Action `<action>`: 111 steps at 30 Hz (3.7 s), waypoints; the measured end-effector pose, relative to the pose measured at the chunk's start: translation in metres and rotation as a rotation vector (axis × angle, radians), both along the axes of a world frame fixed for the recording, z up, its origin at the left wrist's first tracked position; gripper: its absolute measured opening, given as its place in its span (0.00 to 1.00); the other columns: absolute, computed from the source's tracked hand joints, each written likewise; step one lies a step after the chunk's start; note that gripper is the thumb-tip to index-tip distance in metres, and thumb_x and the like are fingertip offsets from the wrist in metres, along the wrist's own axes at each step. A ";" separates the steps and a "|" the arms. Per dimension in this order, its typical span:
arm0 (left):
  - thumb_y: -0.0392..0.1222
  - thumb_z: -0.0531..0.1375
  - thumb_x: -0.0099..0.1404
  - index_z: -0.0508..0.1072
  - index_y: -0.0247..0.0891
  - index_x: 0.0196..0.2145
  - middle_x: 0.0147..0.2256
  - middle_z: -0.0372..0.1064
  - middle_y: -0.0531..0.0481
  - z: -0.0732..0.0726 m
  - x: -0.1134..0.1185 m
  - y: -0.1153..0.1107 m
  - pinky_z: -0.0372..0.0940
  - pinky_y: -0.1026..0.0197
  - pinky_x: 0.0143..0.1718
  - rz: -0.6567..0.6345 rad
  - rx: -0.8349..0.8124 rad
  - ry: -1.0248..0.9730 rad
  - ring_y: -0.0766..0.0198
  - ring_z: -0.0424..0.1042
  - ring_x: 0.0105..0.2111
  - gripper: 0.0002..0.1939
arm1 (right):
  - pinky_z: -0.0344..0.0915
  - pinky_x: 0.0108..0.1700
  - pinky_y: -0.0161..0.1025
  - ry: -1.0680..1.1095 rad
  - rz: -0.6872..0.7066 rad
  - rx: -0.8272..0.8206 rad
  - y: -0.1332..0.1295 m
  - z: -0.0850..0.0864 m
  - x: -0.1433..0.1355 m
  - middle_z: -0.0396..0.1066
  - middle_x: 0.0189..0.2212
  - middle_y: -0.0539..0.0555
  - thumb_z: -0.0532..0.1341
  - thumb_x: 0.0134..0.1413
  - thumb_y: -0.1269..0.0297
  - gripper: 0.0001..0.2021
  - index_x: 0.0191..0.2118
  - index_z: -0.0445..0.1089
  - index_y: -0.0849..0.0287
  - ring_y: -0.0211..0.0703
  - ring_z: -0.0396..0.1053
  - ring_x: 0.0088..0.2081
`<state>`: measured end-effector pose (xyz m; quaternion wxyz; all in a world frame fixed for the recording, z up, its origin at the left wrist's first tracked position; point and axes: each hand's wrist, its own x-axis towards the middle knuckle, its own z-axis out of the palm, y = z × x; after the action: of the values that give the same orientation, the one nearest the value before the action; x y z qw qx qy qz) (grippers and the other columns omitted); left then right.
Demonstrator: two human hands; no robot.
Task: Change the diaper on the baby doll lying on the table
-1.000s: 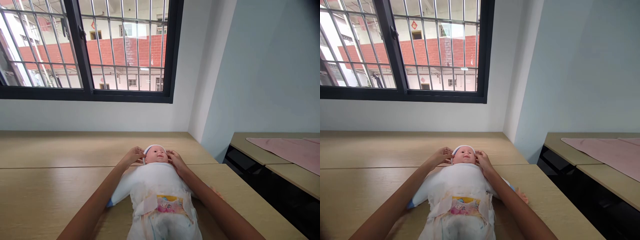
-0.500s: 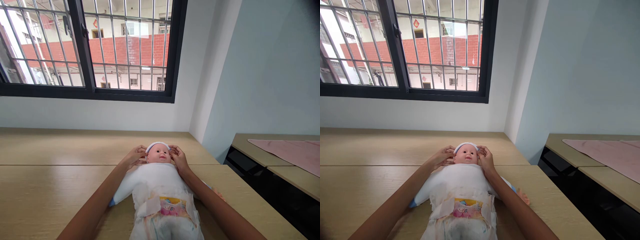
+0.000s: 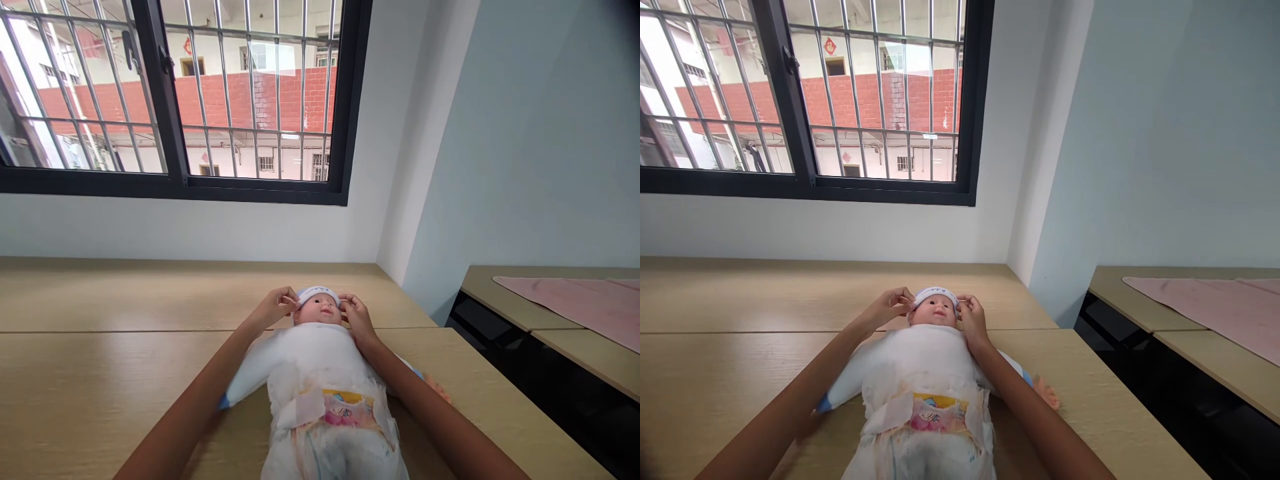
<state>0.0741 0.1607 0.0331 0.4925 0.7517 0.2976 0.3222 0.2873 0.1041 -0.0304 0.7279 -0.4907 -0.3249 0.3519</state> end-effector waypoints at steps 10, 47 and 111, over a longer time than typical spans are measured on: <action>0.56 0.60 0.57 0.70 0.39 0.42 0.43 0.68 0.46 -0.003 0.001 -0.001 0.66 0.59 0.41 0.086 -0.074 0.046 0.59 0.68 0.44 0.21 | 0.62 0.27 0.33 0.079 0.106 -0.103 0.001 0.003 -0.003 0.73 0.30 0.53 0.57 0.36 0.60 0.12 0.29 0.72 0.57 0.44 0.69 0.34; 0.40 0.59 0.47 0.67 0.38 0.18 0.23 0.69 0.51 0.000 0.006 0.004 0.57 0.61 0.29 0.225 0.353 0.200 0.64 0.64 0.25 0.06 | 0.64 0.42 0.38 -0.071 0.018 0.071 0.007 -0.015 0.005 0.70 0.28 0.49 0.66 0.28 0.66 0.12 0.26 0.68 0.57 0.41 0.67 0.35; 0.64 0.47 0.65 0.50 0.40 0.66 0.68 0.35 0.46 -0.012 0.035 -0.022 0.42 0.51 0.67 0.127 0.123 0.223 0.55 0.37 0.68 0.38 | 0.61 0.56 0.47 -0.552 0.151 -0.120 -0.004 -0.001 0.001 0.73 0.47 0.58 0.48 0.57 0.36 0.32 0.46 0.74 0.57 0.53 0.67 0.53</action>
<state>0.1092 0.1387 0.0214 0.3879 0.7914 0.3770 0.2847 0.2879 0.1002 -0.0310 0.5534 -0.5845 -0.5248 0.2771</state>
